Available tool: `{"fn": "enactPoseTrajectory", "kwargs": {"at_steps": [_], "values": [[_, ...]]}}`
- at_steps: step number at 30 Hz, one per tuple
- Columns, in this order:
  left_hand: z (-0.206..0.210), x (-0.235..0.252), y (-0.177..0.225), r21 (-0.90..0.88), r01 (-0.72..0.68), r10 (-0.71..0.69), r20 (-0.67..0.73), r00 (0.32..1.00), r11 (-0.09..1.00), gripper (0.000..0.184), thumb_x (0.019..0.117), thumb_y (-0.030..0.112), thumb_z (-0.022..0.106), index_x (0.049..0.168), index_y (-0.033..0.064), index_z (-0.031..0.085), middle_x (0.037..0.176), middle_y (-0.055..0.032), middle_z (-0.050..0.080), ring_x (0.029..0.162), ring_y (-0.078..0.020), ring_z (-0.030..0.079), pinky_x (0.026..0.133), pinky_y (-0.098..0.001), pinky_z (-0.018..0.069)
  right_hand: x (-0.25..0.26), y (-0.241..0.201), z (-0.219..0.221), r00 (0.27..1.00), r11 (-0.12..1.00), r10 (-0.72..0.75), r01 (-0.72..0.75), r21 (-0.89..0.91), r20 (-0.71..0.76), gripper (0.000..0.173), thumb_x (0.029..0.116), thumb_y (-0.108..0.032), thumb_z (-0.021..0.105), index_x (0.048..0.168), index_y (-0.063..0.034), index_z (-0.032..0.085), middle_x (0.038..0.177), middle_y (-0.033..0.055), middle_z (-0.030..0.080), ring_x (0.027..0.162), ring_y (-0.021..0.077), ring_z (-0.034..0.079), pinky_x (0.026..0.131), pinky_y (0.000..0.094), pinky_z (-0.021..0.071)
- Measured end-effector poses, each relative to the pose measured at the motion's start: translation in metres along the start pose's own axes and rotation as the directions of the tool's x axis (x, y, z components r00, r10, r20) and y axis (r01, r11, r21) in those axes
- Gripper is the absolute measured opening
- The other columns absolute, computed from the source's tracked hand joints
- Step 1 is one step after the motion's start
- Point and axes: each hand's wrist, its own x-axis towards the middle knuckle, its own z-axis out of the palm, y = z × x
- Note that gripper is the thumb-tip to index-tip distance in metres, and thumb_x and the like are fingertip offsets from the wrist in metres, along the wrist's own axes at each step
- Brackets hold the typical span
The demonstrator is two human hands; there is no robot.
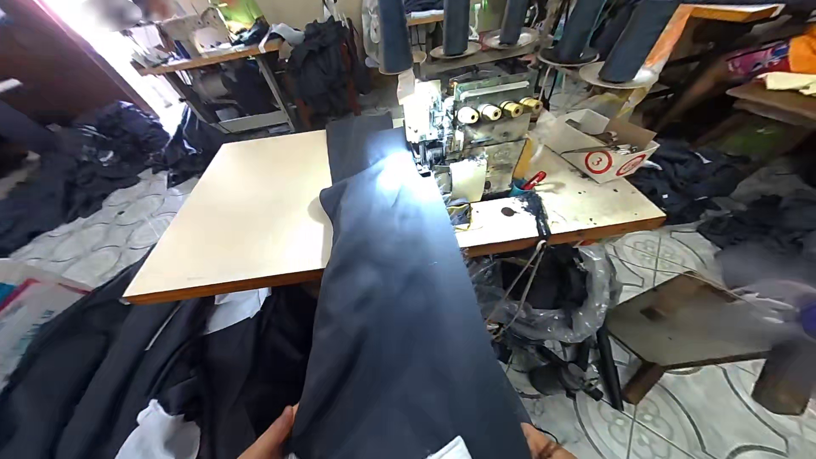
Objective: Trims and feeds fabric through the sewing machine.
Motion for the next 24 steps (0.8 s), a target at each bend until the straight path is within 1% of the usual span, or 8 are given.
{"fn": "enactPoseTrajectory", "kwargs": {"at_steps": [3, 5, 7, 9, 13, 16, 19, 24], "values": [[-0.023, -0.002, -0.032, 0.177, 0.139, -0.123, -0.099, 0.987, 0.974, 0.033, 0.0876, 0.041, 0.076, 0.112, 0.0202, 0.068, 0.1, 0.0134, 0.075, 0.094, 0.0012, 0.07, 0.089, -0.0252, 0.0578, 0.017, 0.005, -0.002, 0.994, 0.999, 0.034, -0.034, 0.009, -0.103, 0.019, 0.093, -0.04, 0.073, 0.111, -0.0366, 0.071, 0.103, -0.0293, 0.07, 0.093, -0.0175, 0.061, 0.081, 0.0088, 0.0509], [-0.03, 0.004, -0.026, 0.39, 0.262, -0.175, -0.245, 0.954, 0.883, 0.033, 0.0842, 0.023, 0.077, 0.106, 0.0006, 0.065, 0.084, 0.0063, 0.072, 0.08, -0.0027, 0.07, 0.081, -0.0301, 0.0601, 0.03, 0.005, -0.009, 0.99, 1.0, 0.024, -0.022, 0.014, -0.14, 0.017, 0.0953, -0.037, 0.071, 0.112, -0.0356, 0.072, 0.103, -0.0287, 0.07, 0.092, -0.0172, 0.061, 0.081, 0.0084, 0.0508], [-0.027, 0.012, 0.002, 0.484, 0.314, -0.116, -0.395, 0.911, 0.817, 0.031, 0.0906, 0.017, 0.072, 0.106, -0.0084, 0.063, 0.077, -0.0002, 0.07, 0.071, -0.0053, 0.068, 0.076, -0.0332, 0.06, 0.041, 0.003, -0.02, 0.989, 1.0, 0.006, -0.006, 0.004, -0.147, 0.018, 0.0985, -0.034, 0.067, 0.116, -0.0346, 0.071, 0.105, -0.0273, 0.07, 0.092, -0.0159, 0.062, 0.082, 0.0091, 0.0515], [-0.026, 0.018, 0.037, 0.516, 0.27, -0.002, -0.462, 0.887, 0.813, 0.028, 0.0949, 0.013, 0.065, 0.114, -0.0064, 0.059, 0.085, 0.0033, 0.069, 0.077, 0.0011, 0.066, 0.08, -0.0272, 0.0589, 0.054, 0.002, -0.033, 0.989, 1.0, 0.002, -0.006, -0.024, -0.148, 0.016, 0.0992, -0.033, 0.067, 0.114, -0.0321, 0.071, 0.1, -0.0251, 0.071, 0.086, -0.0146, 0.062, 0.077, 0.0092, 0.0524], [-0.046, 0.035, 0.074, 0.668, 0.172, 0.143, -0.389, 0.91, 0.724, 0.021, 0.0914, 0.015, 0.069, 0.103, -0.0027, 0.065, 0.083, 0.0054, 0.069, 0.078, 0.005, 0.065, 0.08, -0.023, 0.0576, 0.083, 0.006, -0.065, 0.984, 0.995, -0.048, 0.033, -0.091, -0.169, 0.007, 0.0986, -0.031, 0.068, 0.101, -0.0249, 0.071, 0.083, -0.0192, 0.067, 0.069, -0.0118, 0.059, 0.063, 0.0085, 0.0497], [-0.064, 0.053, 0.088, 0.795, 0.249, 0.048, -0.328, 0.943, 0.553, 0.033, 0.0868, 0.024, 0.077, 0.09, -0.0076, 0.067, 0.076, -0.0129, 0.067, 0.07, -0.0183, 0.065, 0.073, -0.045, 0.0554, 0.107, 0.008, -0.087, 0.978, 0.978, -0.083, 0.043, -0.204, -0.19, 0.013, 0.098, -0.031, 0.069, 0.091, -0.0203, 0.066, 0.079, -0.016, 0.063, 0.064, -0.0111, 0.055, 0.058, 0.0082, 0.0471], [-0.077, 0.071, 0.096, 0.878, 0.217, 0.114, -0.29, 0.95, 0.426, 0.032, 0.0898, 0.021, 0.075, 0.092, -0.0115, 0.071, 0.097, -0.031, 0.069, 0.091, -0.0436, 0.068, 0.084, -0.0642, 0.0527, 0.13, 0.006, -0.107, 0.972, 0.95, -0.104, 0.034, -0.311, -0.211, 0.021, 0.0982, -0.034, 0.069, 0.085, -0.0189, 0.063, 0.067, -0.0157, 0.057, 0.058, -0.0115, 0.051, 0.054, 0.0081, 0.0437], [-0.078, 0.103, 0.122, 0.895, 0.26, 0.351, -0.39, 0.851, 0.364, 0.03, 0.0927, 0.019, 0.067, 0.098, -0.0101, 0.069, 0.097, -0.0278, 0.069, 0.09, -0.0404, 0.068, 0.082, -0.0624, 0.0524, 0.175, -0.006, -0.133, 0.962, 0.86, -0.214, 0.102, -0.501, -0.17, 0.028, 0.1014, -0.033, 0.064, 0.082, -0.0132, 0.057, 0.067, -0.0119, 0.051, 0.062, -0.0119, 0.048, 0.057, 0.0068, 0.041]]}}
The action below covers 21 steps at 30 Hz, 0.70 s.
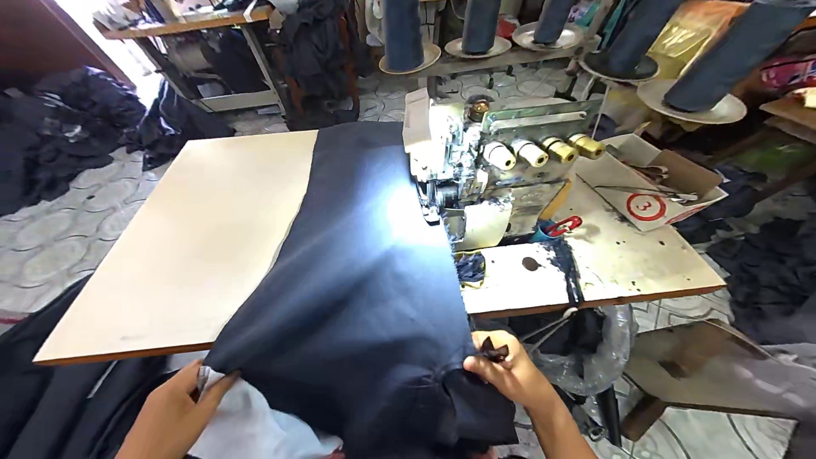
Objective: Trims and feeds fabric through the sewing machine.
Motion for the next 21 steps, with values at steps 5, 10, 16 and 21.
{"fn": "enactPoseTrajectory", "kwargs": {"at_steps": [5, 10, 16, 21], "values": [[-0.022, 0.049, 0.02, 0.1, -0.059, 0.081, -0.23, 0.97, 0.993, 0.041, 0.0967, 0.027, 0.06, 0.098, -0.0134, 0.062, 0.088, -0.0292, 0.063, 0.079, -0.0407, 0.063, 0.07, -0.062, 0.0485, 0.048, -0.002, -0.007, 0.99, 0.972, -0.077, 0.049, -0.23, -0.116, 0.021, 0.0992, -0.025, 0.065, 0.086, -0.009, 0.061, 0.078, -0.0106, 0.059, 0.077, -0.0121, 0.054, 0.072, 0.0083, 0.0467], [-0.065, 0.132, 0.037, 0.083, -0.134, 0.151, -0.244, 0.958, 0.987, 0.036, 0.1011, 0.026, 0.058, 0.105, -0.0087, 0.065, 0.091, -0.0308, 0.065, 0.084, -0.0484, 0.064, 0.072, -0.0732, 0.0457, 0.085, -0.008, 0.002, 0.956, 0.978, 0.06, -0.114, -0.174, -0.287, 0.011, 0.0928, -0.011, 0.067, 0.083, -0.0113, 0.062, 0.069, -0.0131, 0.056, 0.063, -0.0089, 0.052, 0.062, 0.0112, 0.0455], [-0.111, 0.235, 0.163, 0.207, -0.06, 0.102, -0.196, 0.975, 0.976, 0.041, 0.1085, 0.021, 0.046, 0.12, -0.017, 0.056, 0.116, -0.0464, 0.056, 0.115, -0.066, 0.052, 0.092, -0.0824, 0.0341, 0.112, -0.004, 0.022, 0.828, 0.976, 0.097, -0.187, -0.11, -0.552, 0.023, 0.0862, -0.004, 0.073, 0.076, -0.0151, 0.056, 0.061, -0.011, 0.048, 0.053, -0.0036, 0.044, 0.051, 0.0144, 0.04], [-0.109, 0.272, 0.255, 0.166, -0.393, 0.425, -0.435, 0.794, 0.904, 0.045, 0.1084, 0.025, 0.041, 0.126, -0.013, 0.059, 0.123, -0.0369, 0.061, 0.121, -0.0481, 0.058, 0.104, -0.062, 0.0409, 0.12, 0.0, 0.04, 0.725, 0.992, 0.074, -0.127, -0.027, -0.684, 0.015, 0.0872, -0.003, 0.075, 0.083, -0.0147, 0.065, 0.066, -0.0113, 0.058, 0.056, -0.0036, 0.052, 0.053, 0.0156, 0.0467]]}}
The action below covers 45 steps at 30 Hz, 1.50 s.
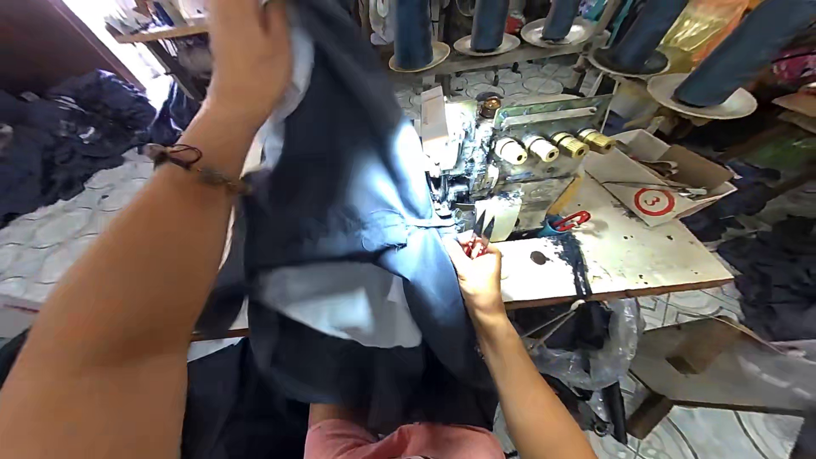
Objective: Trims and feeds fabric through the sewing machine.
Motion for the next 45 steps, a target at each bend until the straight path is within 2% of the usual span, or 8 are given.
{"fn": "enactPoseTrajectory", "kwargs": {"at_steps": [5, 9, 16, 21, 29, 37, 40, 45], "values": [[-0.015, -0.153, 0.047, -0.462, -0.293, 0.424, 0.209, 0.881, 0.837, 0.045, 0.094, 0.025, 0.07, 0.129, -0.0012, 0.059, 0.127, -0.0175, 0.063, 0.121, -0.0198, 0.06, 0.105, -0.0361, 0.0493, -0.007, 0.005, -0.009, 0.998, 0.996, 0.012, -0.018, 0.088, 0.066, 0.014, 0.0847, 0.002, 0.073, 0.09, -0.0084, 0.066, 0.074, -0.008, 0.062, 0.065, -0.0016, 0.058, 0.062, 0.0166, 0.0516], [0.042, -0.361, 0.009, -0.377, 0.303, 0.376, 0.924, 0.064, 0.875, 0.038, 0.1008, 0.029, 0.065, 0.124, -0.0014, 0.07, 0.109, -0.0222, 0.074, 0.102, -0.0377, 0.071, 0.092, -0.0625, 0.0535, -0.016, 0.01, -0.023, 0.976, 0.992, -0.022, -0.006, 0.126, 0.216, 0.022, 0.0843, 0.003, 0.07, 0.104, -0.0055, 0.066, 0.086, -0.0053, 0.068, 0.079, 0.0008, 0.066, 0.075, 0.0197, 0.0571], [0.081, -0.362, 0.001, -0.479, 0.865, -0.193, 0.844, 0.501, 0.152, 0.058, 0.1025, 0.041, 0.051, 0.139, -0.0038, 0.048, 0.129, -0.0133, 0.067, 0.117, -0.0241, 0.067, 0.099, -0.0434, 0.0568, -0.016, 0.0, -0.026, 0.909, 0.998, 0.054, -0.058, -0.002, 0.413, 0.012, 0.0878, 0.0, 0.063, 0.087, -0.0125, 0.06, 0.07, -0.0102, 0.059, 0.063, -0.0029, 0.058, 0.061, 0.0173, 0.0518], [0.014, -0.27, -0.038, -0.794, 0.504, -0.281, 0.426, 0.86, 0.34, 0.076, 0.1032, 0.062, 0.041, 0.162, 0.0225, 0.013, 0.149, -0.0028, 0.053, 0.128, -0.0199, 0.06, 0.1, -0.0462, 0.0552, -0.017, -0.011, -0.037, 0.88, 0.994, 0.109, -0.098, -0.049, 0.462, 0.011, 0.0928, -0.001, 0.06, 0.087, -0.0095, 0.063, 0.07, -0.0086, 0.061, 0.063, -0.0031, 0.058, 0.061, 0.017, 0.0524], [0.058, -0.316, 0.016, -0.498, 0.8, -0.32, 0.739, 0.593, 0.335, 0.036, 0.1002, 0.011, 0.057, 0.131, -0.0061, 0.049, 0.095, -0.0067, 0.071, 0.084, -0.0123, 0.071, 0.078, -0.0317, 0.0607, -0.039, -0.003, -0.016, 0.844, 0.955, 0.276, -0.297, -0.029, 0.46, 0.013, 0.0954, -0.001, 0.058, 0.085, -0.0081, 0.061, 0.07, -0.0057, 0.061, 0.065, -0.0002, 0.06, 0.064, 0.021, 0.0539], [-0.049, -0.21, -0.114, -0.482, 0.236, -0.342, -0.145, 0.928, 0.844, 0.037, 0.1071, 0.025, 0.05, 0.138, 0.0038, 0.048, 0.123, -0.0008, 0.061, 0.107, -0.0063, 0.063, 0.095, -0.0307, 0.0544, -0.043, -0.015, -0.04, 0.956, 0.993, 0.068, -0.038, -0.11, 0.285, 0.017, 0.0909, -0.011, 0.072, 0.077, -0.0105, 0.062, 0.061, -0.0079, 0.055, 0.052, -0.0016, 0.051, 0.052, 0.0185, 0.0462], [-0.038, -0.252, -0.104, -0.219, 0.283, -0.292, -0.011, 0.956, 0.934, 0.056, 0.1064, 0.021, 0.05, 0.148, -0.0128, 0.032, 0.142, -0.032, 0.049, 0.126, -0.0353, 0.057, 0.105, -0.05, 0.0483, -0.054, -0.005, -0.042, 0.923, 0.976, -0.001, 0.084, -0.199, 0.385, 0.022, 0.0925, -0.022, 0.07, 0.081, -0.0046, 0.063, 0.069, -0.0038, 0.056, 0.063, -0.0011, 0.053, 0.063, 0.0187, 0.0468], [0.043, -0.389, -0.051, -0.285, 0.556, -0.522, 0.19, 0.831, 0.781, 0.067, 0.0871, 0.028, 0.074, 0.133, -0.0133, 0.049, 0.13, -0.0315, 0.056, 0.114, -0.036, 0.062, 0.089, -0.048, 0.0552, -0.086, 0.009, -0.047, 0.892, 0.953, 0.148, -0.013, -0.303, 0.427, 0.032, 0.0938, -0.029, 0.069, 0.079, -0.0007, 0.064, 0.071, -0.0011, 0.055, 0.065, -0.0005, 0.049, 0.062, 0.0181, 0.0414]]}}
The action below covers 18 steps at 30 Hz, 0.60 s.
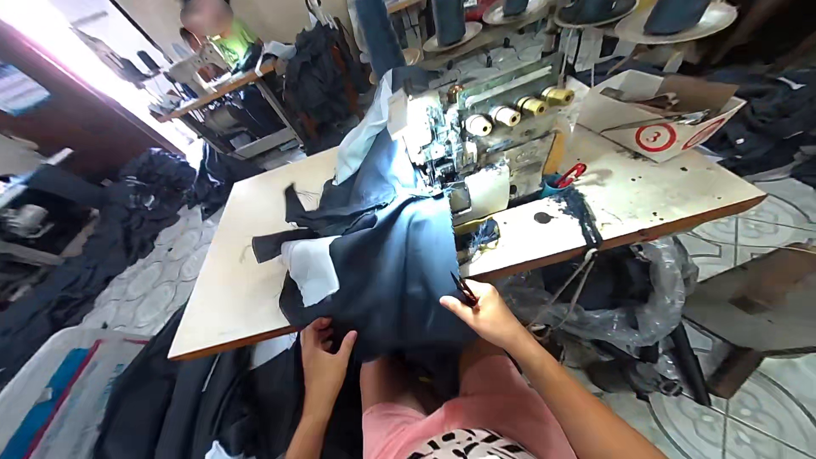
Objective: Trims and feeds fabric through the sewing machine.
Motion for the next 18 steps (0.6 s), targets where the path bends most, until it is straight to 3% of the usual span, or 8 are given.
{"fn": "enactPoseTrajectory", "kwargs": {"at_steps": [3, 5, 6, 8, 9, 13, 15, 18], "values": [[0.037, -0.007, -0.016, -0.369, 0.202, -0.289, -0.199, 0.936, 0.907, 0.076, 0.0929, 0.02, 0.072, 0.145, -0.0103, 0.027, 0.145, -0.0293, 0.039, 0.131, -0.03, 0.048, 0.104, -0.0415, 0.048, -0.002, -0.004, 0.003, 0.999, 0.999, 0.038, -0.038, 0.033, 0.017, 0.033, 0.0955, -0.029, 0.067, 0.075, -0.0044, 0.06, 0.069, -0.0055, 0.048, 0.063, -0.0032, 0.044, 0.06, 0.0157, 0.0377], [0.046, -0.001, -0.012, -0.549, 0.298, -0.43, -0.126, 0.894, 0.781, 0.081, 0.0986, 0.023, 0.066, 0.155, -0.0013, 0.014, 0.155, -0.0266, 0.032, 0.139, -0.0296, 0.042, 0.108, -0.0486, 0.0438, 0.0, -0.014, 0.002, 1.0, 0.999, 0.007, -0.008, 0.034, 0.016, 0.033, 0.0981, -0.026, 0.063, 0.072, -0.0069, 0.058, 0.064, -0.009, 0.045, 0.059, -0.0063, 0.041, 0.057, 0.0135, 0.0354], [0.047, -0.003, -0.01, -0.554, 0.337, -0.418, -0.02, 0.908, 0.761, 0.079, 0.1001, 0.024, 0.063, 0.157, -0.0009, 0.015, 0.154, -0.0243, 0.037, 0.137, -0.0264, 0.046, 0.109, -0.0464, 0.0452, 0.0, -0.017, 0.001, 1.0, 0.999, -0.001, 0.0, 0.043, 0.023, 0.032, 0.0994, -0.024, 0.061, 0.072, -0.0078, 0.058, 0.063, -0.0107, 0.044, 0.057, -0.0079, 0.04, 0.056, 0.012, 0.0345], [0.041, -0.006, -0.004, -0.527, 0.361, -0.335, 0.15, 0.93, 0.769, 0.057, 0.1024, 0.021, 0.059, 0.147, -0.0053, 0.035, 0.129, -0.0157, 0.062, 0.113, -0.0166, 0.066, 0.095, -0.0372, 0.0583, -0.002, -0.017, 0.0, 0.999, 0.998, 0.024, -0.026, 0.051, 0.038, 0.03, 0.1005, -0.022, 0.058, 0.074, -0.0084, 0.058, 0.062, -0.0118, 0.043, 0.056, -0.0081, 0.039, 0.055, 0.0121, 0.0342], [0.033, -0.005, 0.002, -0.506, 0.337, -0.294, 0.165, 0.941, 0.794, 0.05, 0.1038, 0.02, 0.056, 0.143, -0.0069, 0.039, 0.12, -0.0126, 0.066, 0.104, -0.0131, 0.069, 0.09, -0.0347, 0.0606, -0.003, -0.013, 0.0, 0.999, 0.998, 0.043, -0.045, 0.049, 0.032, 0.029, 0.1002, -0.021, 0.059, 0.074, -0.0083, 0.059, 0.062, -0.0115, 0.043, 0.055, -0.0072, 0.039, 0.054, 0.0131, 0.0342], [-0.021, 0.032, 0.033, -0.43, 0.242, -0.283, -0.033, 0.959, 0.87, 0.04, 0.1094, 0.023, 0.046, 0.14, -0.0034, 0.044, 0.116, -0.0028, 0.067, 0.101, -0.0034, 0.068, 0.091, -0.0274, 0.0586, -0.019, -0.01, -0.011, 0.987, 0.991, 0.003, 0.018, 0.132, -0.163, 0.015, 0.0913, -0.021, 0.068, 0.08, -0.0113, 0.065, 0.067, -0.0134, 0.056, 0.06, -0.0095, 0.051, 0.057, 0.0115, 0.0447], [-0.033, 0.039, 0.036, -0.408, 0.245, -0.279, -0.024, 0.96, 0.879, 0.033, 0.1073, 0.02, 0.051, 0.132, -0.0009, 0.047, 0.103, 0.002, 0.07, 0.089, -0.002, 0.071, 0.081, -0.0248, 0.0615, -0.024, -0.015, -0.016, 0.977, 0.984, -0.038, 0.073, 0.162, -0.211, 0.018, 0.0893, -0.023, 0.072, 0.078, -0.0165, 0.059, 0.068, -0.0171, 0.052, 0.06, -0.0117, 0.047, 0.056, 0.0086, 0.0401], [-0.028, 0.038, 0.032, -0.425, 0.241, -0.245, 0.047, 0.968, 0.873, 0.031, 0.1047, 0.016, 0.054, 0.13, -0.0007, 0.048, 0.1, 0.0022, 0.072, 0.088, -0.0038, 0.072, 0.079, -0.0259, 0.0628, -0.022, -0.007, -0.015, 0.979, 0.978, -0.073, 0.108, 0.177, -0.193, 0.021, 0.0932, -0.023, 0.069, 0.077, -0.0147, 0.059, 0.068, -0.016, 0.052, 0.06, -0.0115, 0.046, 0.056, 0.0082, 0.0396]]}}
